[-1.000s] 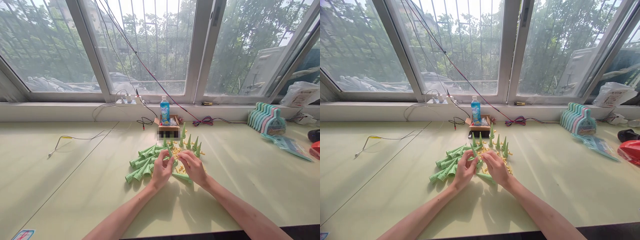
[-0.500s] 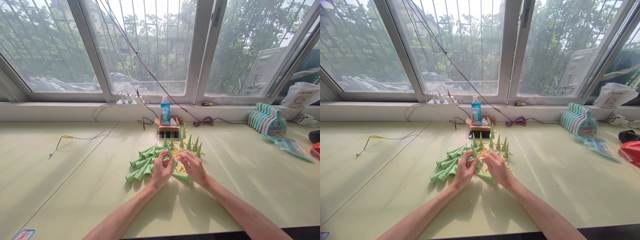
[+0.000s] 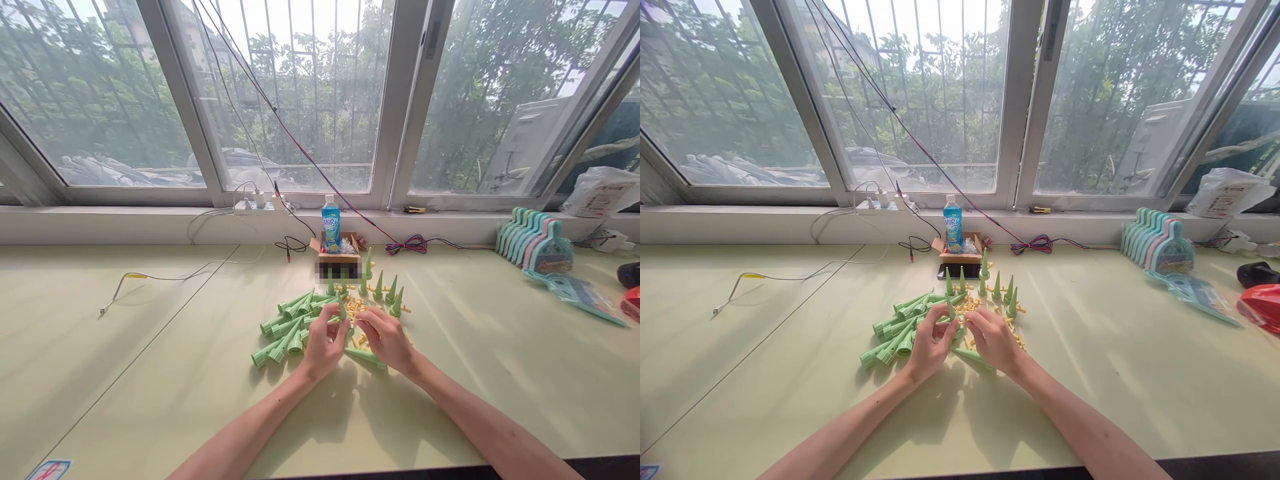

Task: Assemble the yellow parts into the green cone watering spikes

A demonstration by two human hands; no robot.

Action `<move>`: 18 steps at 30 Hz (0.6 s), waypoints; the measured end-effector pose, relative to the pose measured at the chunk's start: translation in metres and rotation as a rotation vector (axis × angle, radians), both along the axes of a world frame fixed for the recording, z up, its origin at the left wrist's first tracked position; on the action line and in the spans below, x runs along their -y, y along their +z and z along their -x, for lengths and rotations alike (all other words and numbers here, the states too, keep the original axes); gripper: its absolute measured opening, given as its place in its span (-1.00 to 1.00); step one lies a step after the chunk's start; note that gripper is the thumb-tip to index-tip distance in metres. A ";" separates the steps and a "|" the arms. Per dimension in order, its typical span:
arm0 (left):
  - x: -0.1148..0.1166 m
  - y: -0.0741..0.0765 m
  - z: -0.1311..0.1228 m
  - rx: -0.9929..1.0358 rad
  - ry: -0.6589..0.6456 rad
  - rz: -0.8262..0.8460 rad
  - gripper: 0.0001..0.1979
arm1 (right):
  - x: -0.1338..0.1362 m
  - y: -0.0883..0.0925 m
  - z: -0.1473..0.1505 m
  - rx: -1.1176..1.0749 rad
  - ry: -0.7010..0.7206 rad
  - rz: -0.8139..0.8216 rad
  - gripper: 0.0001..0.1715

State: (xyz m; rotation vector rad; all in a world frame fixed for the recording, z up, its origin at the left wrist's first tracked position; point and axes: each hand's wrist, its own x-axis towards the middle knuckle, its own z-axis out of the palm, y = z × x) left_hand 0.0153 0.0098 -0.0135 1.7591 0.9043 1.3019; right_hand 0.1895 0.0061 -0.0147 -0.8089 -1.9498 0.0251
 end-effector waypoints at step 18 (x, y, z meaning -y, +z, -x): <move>0.003 0.009 -0.005 -0.002 0.125 -0.008 -0.80 | -0.002 -0.001 0.000 0.017 -0.009 0.117 -0.82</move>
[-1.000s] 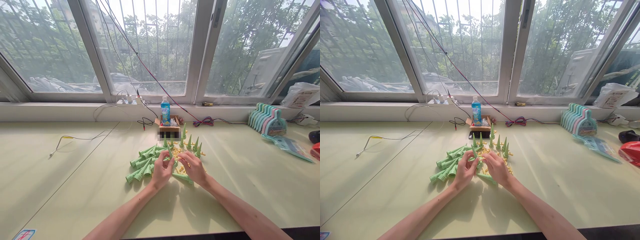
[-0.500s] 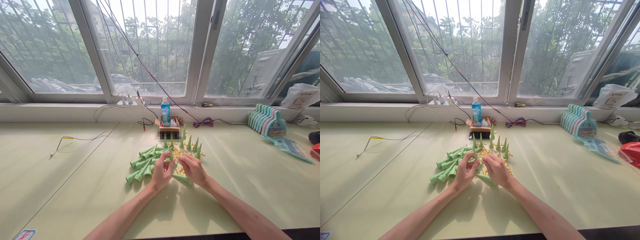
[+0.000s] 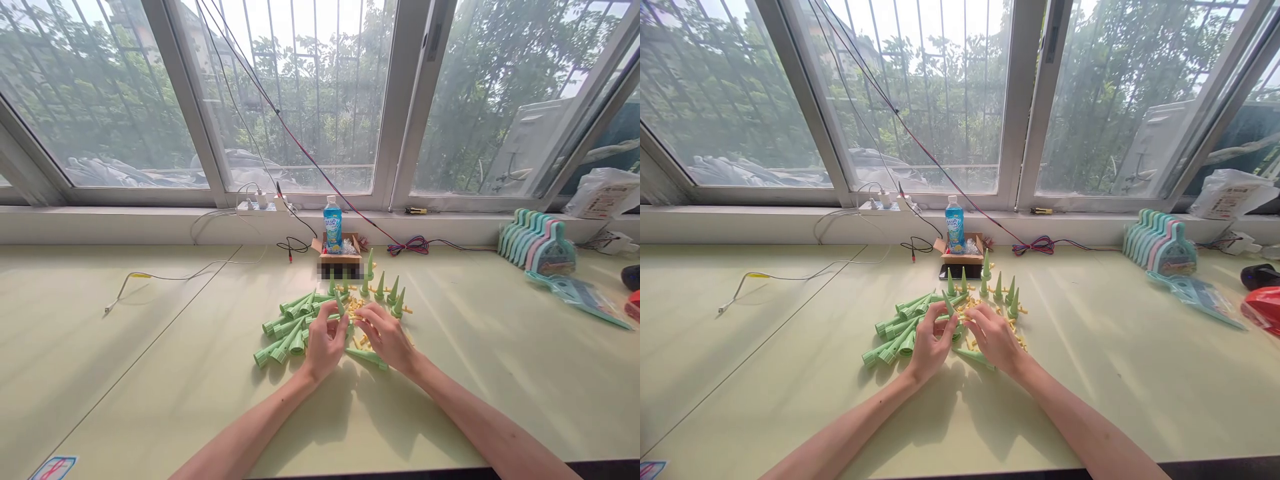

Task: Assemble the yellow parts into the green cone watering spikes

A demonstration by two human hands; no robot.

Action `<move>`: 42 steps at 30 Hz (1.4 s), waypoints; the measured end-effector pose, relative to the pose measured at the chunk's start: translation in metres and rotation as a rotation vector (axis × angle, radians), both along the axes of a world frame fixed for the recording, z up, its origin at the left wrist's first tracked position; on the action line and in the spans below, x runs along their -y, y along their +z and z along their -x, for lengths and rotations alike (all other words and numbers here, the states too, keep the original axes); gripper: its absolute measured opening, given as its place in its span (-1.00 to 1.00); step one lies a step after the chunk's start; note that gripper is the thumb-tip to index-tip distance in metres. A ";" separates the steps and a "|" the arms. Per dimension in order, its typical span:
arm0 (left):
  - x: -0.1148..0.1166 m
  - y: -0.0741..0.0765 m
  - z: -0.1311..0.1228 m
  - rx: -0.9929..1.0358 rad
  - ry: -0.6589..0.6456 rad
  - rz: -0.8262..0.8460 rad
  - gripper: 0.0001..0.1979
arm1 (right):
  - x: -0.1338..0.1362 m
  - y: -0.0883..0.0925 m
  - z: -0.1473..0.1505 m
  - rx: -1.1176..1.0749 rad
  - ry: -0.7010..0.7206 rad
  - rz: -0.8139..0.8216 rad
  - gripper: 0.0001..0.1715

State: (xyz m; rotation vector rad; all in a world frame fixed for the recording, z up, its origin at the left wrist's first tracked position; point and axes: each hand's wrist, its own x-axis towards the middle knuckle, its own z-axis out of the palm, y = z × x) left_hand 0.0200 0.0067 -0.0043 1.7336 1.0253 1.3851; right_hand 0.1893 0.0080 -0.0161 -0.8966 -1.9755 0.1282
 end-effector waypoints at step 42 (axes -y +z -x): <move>0.000 0.002 0.002 0.119 -0.034 0.129 -0.66 | 0.004 0.008 0.002 -0.075 -0.083 -0.116 -0.77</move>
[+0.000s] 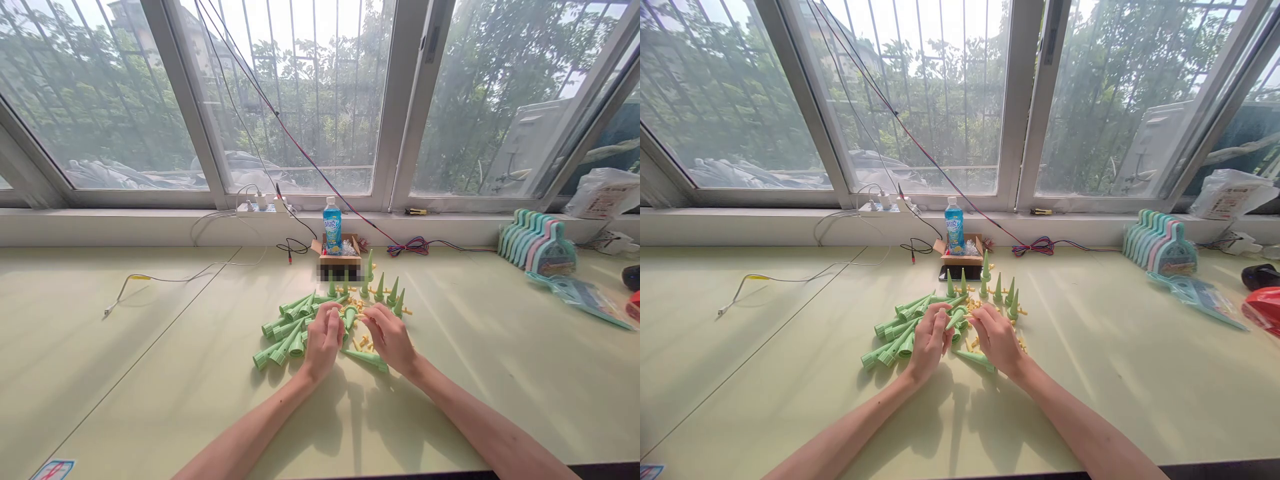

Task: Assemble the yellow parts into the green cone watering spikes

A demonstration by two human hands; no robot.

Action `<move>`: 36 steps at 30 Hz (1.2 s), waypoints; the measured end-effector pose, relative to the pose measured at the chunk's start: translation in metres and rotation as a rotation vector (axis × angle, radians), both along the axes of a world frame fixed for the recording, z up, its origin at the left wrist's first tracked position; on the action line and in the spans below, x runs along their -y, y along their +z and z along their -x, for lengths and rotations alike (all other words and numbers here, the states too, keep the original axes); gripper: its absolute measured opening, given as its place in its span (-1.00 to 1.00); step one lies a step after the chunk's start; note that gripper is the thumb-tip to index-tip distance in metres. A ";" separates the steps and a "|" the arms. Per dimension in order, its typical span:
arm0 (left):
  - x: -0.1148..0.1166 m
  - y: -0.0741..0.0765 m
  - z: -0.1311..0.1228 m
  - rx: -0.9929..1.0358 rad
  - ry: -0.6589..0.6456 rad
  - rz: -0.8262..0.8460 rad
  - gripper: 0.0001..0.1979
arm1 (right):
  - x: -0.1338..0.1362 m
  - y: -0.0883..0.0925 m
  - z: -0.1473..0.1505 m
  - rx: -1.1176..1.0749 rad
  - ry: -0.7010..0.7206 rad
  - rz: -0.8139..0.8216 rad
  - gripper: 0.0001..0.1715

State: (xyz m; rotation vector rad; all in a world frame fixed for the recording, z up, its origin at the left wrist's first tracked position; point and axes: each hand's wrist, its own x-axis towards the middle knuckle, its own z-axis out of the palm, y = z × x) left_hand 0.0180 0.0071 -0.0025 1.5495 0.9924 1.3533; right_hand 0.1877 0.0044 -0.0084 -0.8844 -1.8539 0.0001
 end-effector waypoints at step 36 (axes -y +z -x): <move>0.002 -0.006 0.004 -0.267 -0.249 -0.167 -0.60 | -0.004 -0.008 -0.009 0.035 0.074 0.197 -0.67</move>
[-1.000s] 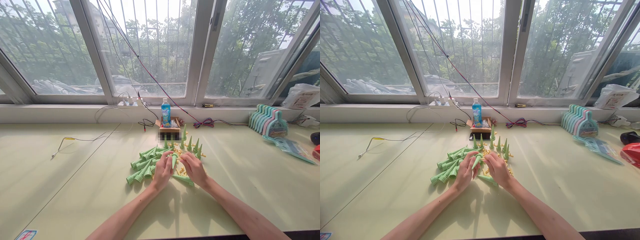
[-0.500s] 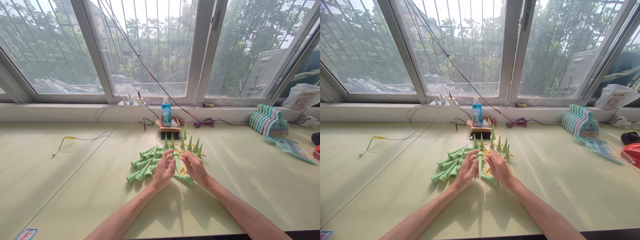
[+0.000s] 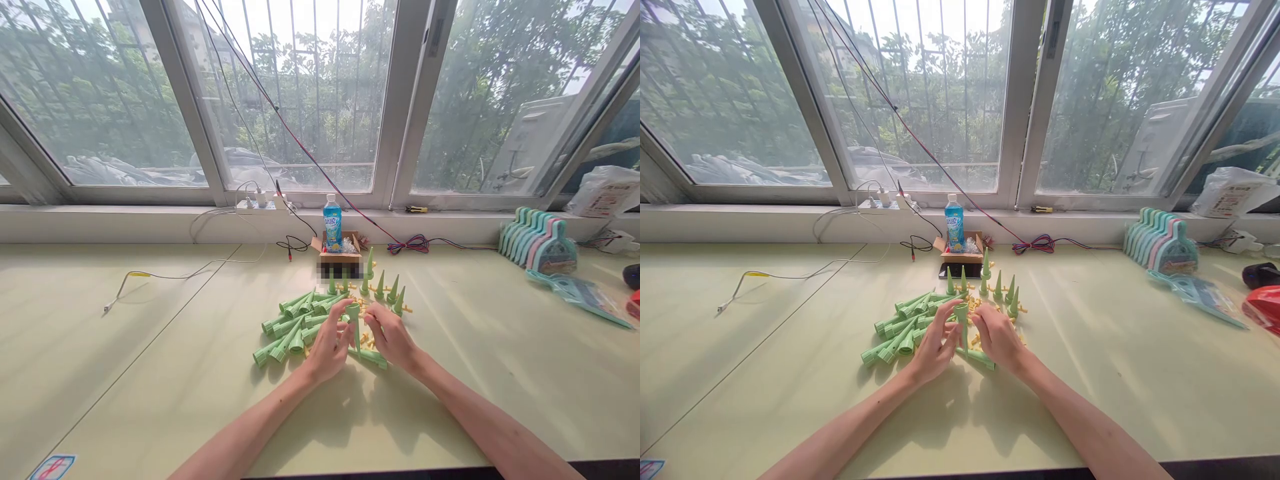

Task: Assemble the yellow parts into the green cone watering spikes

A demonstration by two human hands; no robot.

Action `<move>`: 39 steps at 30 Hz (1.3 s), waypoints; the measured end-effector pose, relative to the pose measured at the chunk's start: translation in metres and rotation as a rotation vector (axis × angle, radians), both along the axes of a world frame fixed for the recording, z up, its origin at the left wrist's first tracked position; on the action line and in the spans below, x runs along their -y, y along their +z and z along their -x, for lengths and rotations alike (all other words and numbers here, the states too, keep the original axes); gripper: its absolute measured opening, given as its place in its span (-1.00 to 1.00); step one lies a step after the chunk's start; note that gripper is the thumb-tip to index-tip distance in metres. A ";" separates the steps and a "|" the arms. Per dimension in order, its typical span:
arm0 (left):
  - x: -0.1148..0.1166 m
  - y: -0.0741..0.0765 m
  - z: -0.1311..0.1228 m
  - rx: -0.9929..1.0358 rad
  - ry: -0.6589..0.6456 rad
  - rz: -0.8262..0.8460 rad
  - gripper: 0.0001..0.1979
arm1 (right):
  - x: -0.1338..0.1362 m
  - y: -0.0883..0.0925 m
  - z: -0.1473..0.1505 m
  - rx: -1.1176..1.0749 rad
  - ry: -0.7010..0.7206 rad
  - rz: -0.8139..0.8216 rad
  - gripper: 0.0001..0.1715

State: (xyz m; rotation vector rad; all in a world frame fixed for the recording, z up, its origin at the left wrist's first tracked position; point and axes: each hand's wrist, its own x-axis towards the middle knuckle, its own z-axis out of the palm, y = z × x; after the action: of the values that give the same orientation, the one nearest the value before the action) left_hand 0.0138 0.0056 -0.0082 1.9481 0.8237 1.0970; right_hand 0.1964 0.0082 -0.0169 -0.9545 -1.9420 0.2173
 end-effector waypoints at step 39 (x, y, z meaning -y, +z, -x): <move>0.002 0.009 0.001 0.112 0.084 0.180 -0.58 | 0.001 0.005 0.002 -0.021 0.039 -0.054 -0.82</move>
State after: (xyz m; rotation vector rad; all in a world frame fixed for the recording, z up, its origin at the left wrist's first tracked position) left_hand 0.0124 0.0034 0.0006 1.7013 0.9172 1.1299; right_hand 0.1941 0.0068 -0.0119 -0.8765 -1.9386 0.1960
